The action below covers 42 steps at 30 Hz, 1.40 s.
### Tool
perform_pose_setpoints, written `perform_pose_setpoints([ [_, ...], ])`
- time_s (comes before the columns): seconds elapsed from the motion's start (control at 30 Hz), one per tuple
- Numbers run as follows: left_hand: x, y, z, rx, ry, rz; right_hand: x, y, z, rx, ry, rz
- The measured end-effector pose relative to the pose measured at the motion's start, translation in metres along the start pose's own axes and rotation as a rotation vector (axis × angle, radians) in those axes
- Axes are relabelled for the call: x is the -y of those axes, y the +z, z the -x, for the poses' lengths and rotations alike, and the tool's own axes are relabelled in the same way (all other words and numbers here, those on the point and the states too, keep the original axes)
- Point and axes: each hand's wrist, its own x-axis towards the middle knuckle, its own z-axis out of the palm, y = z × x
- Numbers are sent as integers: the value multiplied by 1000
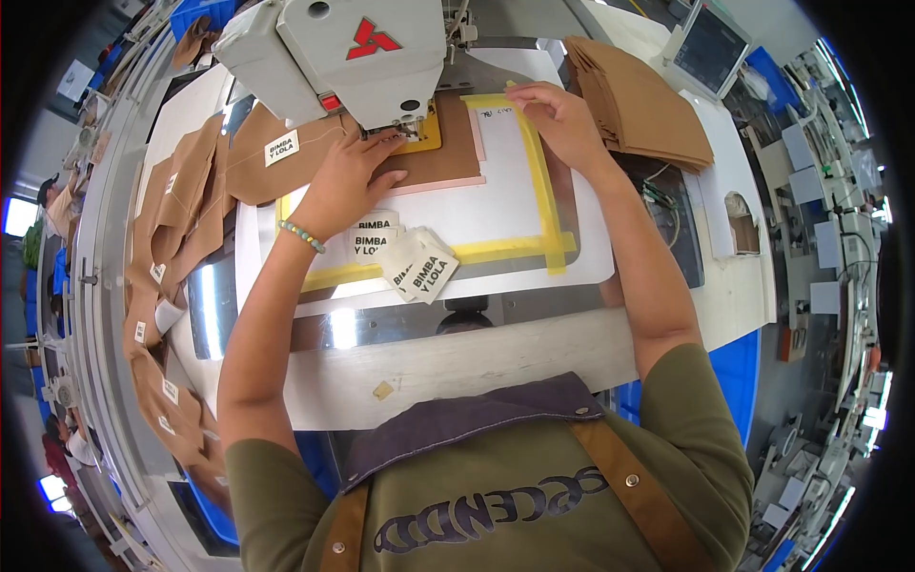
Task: Sewing brand labels onto leather pieces using an industrial sewing machine.
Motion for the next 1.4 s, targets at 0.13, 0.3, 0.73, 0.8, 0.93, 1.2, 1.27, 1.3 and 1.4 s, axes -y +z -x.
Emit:
perform_pose_setpoints([
  [0.13, 2, -5, 4, 57, -112, 94, 14, 10, 7, 88, -362, 286],
  [0.3, 29, -10, 21, -68, -84, -5, 20, 35, 21, 256, -464, 430],
  [0.73, 63, -18, 31, -27, -14, -98, 37, 46, 30, 368, -480, 715],
  [0.8, 58, -8, 30, -76, -10, -179, 40, 46, 31, 377, -477, 724],
  [0.93, 41, 2, 24, -141, 47, -331, 61, 40, 36, 447, -443, 816],
  [1.2, 8, 16, 20, -143, 138, -404, 55, 35, 62, 464, -435, 1040],
  [1.27, 9, 14, 23, -147, 151, -408, 41, 37, 62, 332, -628, 1177],
  [1.3, 9, 13, 27, -115, 159, -419, 42, 36, 63, 331, -625, 1179],
  [1.4, 10, 5, 49, -56, 205, -454, 48, 37, 71, 303, -683, 1136],
])
